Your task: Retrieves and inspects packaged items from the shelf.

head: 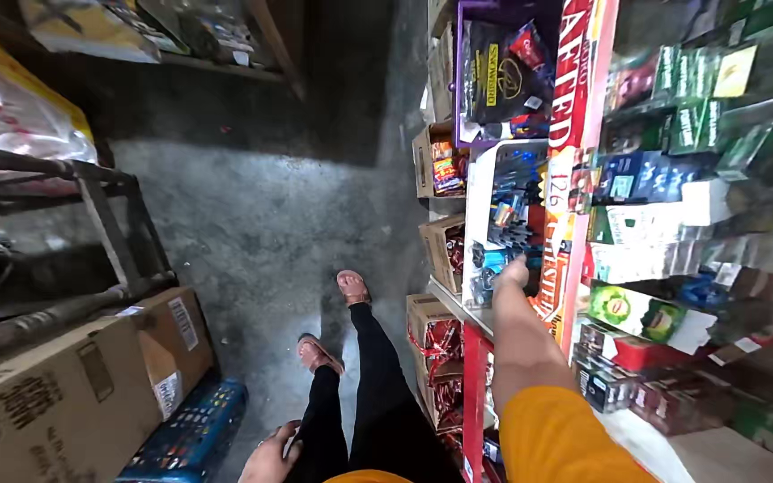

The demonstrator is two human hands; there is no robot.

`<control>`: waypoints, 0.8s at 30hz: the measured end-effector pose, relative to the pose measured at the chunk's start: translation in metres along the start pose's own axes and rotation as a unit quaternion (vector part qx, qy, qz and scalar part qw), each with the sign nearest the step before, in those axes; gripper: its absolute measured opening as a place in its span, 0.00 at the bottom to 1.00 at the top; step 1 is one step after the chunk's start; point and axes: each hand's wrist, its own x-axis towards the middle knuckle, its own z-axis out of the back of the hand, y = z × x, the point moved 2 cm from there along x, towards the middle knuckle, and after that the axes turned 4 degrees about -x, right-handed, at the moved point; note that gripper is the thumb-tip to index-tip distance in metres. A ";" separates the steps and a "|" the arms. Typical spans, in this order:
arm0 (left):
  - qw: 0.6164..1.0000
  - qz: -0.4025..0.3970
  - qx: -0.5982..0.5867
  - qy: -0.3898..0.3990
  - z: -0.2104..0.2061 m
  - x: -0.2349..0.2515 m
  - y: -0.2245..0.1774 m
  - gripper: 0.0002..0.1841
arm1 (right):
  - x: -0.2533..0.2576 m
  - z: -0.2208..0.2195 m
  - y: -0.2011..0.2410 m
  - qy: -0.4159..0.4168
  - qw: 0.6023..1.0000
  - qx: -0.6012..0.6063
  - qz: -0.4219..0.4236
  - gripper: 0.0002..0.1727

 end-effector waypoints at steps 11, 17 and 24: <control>0.999 0.027 -0.012 0.024 -0.024 0.004 0.001 0.27 | 0.015 0.001 0.010 0.064 0.992 0.109 0.007 0.36; 0.999 0.033 -0.029 0.010 -0.023 -0.001 0.009 0.27 | -0.021 0.010 0.010 0.014 1.000 0.015 0.008 0.39; 0.997 0.068 0.039 -0.007 -0.011 -0.016 -0.002 0.33 | -0.099 -0.021 -0.053 0.094 0.991 -0.059 0.080 0.42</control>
